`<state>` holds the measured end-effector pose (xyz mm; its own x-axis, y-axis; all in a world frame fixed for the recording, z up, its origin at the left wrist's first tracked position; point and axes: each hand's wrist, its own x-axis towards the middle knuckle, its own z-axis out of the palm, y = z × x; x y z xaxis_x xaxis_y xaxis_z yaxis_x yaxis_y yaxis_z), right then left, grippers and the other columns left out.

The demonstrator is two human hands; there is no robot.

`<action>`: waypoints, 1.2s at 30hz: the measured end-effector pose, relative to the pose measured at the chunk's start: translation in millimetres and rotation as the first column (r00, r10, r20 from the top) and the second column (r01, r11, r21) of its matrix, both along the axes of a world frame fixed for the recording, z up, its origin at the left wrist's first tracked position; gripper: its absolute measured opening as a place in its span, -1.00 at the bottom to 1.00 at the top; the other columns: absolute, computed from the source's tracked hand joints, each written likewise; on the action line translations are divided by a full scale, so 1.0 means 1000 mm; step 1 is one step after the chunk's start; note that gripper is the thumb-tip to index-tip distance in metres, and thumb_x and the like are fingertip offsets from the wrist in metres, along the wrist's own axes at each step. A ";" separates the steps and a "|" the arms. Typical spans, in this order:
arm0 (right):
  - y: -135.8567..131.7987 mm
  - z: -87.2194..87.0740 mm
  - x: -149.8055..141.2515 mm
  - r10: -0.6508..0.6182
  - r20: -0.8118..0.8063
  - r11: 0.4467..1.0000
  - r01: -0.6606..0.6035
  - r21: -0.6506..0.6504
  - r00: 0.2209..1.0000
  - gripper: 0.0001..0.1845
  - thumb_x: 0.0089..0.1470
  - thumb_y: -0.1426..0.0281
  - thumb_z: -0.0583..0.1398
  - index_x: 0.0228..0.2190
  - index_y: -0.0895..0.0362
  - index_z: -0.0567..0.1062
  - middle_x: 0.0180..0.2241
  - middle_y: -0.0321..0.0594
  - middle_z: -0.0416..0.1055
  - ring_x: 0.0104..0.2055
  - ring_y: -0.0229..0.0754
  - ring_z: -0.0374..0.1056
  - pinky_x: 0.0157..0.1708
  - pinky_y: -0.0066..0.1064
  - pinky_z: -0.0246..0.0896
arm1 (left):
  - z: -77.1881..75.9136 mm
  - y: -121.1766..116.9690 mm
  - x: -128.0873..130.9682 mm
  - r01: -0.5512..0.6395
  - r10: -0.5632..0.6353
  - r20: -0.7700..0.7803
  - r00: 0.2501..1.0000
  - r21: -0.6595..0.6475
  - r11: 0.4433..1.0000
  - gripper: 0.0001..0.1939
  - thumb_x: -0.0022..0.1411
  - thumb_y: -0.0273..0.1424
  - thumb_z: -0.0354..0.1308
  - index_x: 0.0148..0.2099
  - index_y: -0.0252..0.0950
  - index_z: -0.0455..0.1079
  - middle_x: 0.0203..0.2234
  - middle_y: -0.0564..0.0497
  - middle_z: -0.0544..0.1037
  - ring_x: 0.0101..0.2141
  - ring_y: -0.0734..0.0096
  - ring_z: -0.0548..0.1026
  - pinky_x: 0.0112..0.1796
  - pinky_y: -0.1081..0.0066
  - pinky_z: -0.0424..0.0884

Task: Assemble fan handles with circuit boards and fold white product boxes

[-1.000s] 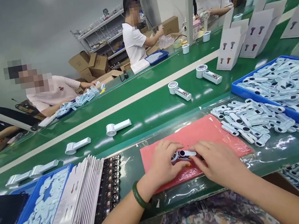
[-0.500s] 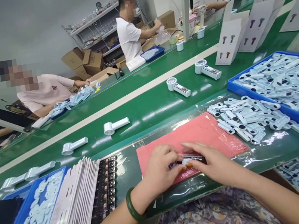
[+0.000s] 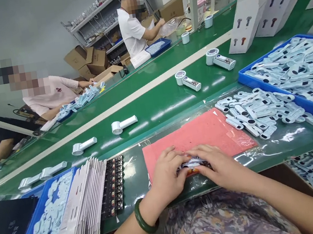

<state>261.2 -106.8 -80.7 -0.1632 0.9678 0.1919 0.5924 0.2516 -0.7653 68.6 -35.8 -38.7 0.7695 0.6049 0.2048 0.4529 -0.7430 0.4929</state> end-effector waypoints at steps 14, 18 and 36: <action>0.004 0.003 0.021 -0.200 0.003 0.974 0.198 0.111 0.980 -0.63 0.28 0.36 0.12 0.10 0.09 0.39 0.05 -0.08 0.40 0.08 -0.01 0.31 0.07 -0.11 0.27 | 0.015 0.026 0.003 0.128 -0.058 -0.332 0.942 0.191 0.973 -0.66 0.17 -0.54 0.16 0.01 -0.24 0.41 -0.09 -0.14 0.50 -0.03 0.07 0.41 -0.04 0.05 0.44; 0.018 0.006 0.072 -0.576 0.259 0.814 0.516 0.267 0.775 -0.74 0.29 0.34 0.13 -0.07 0.14 0.52 -0.06 -0.04 0.43 0.00 0.08 0.30 0.00 -0.06 0.23 | 0.027 0.103 0.032 0.231 -0.082 -0.380 0.921 0.364 0.902 -0.68 0.21 -0.55 0.10 -0.01 -0.24 0.47 -0.01 -0.18 0.46 0.09 0.02 0.35 0.07 0.02 0.36; 0.090 0.021 0.116 -0.472 0.617 0.858 0.490 0.157 0.629 -0.83 0.30 0.34 0.13 -0.28 0.09 0.51 -0.23 -0.15 0.49 -0.22 -0.02 0.41 -0.25 -0.19 0.15 | 0.022 0.310 0.040 -0.169 0.386 -0.496 0.778 0.428 0.888 -0.38 0.34 -0.14 0.11 0.32 -0.37 0.21 0.29 -0.32 0.24 0.31 -0.12 0.14 0.21 -0.02 0.21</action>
<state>377.4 -17.3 -59.4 0.2553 0.9462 0.1990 0.9579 -0.2196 -0.1847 108.4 273.8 -16.3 0.6206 0.7834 0.0321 0.7759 -0.6077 -0.1695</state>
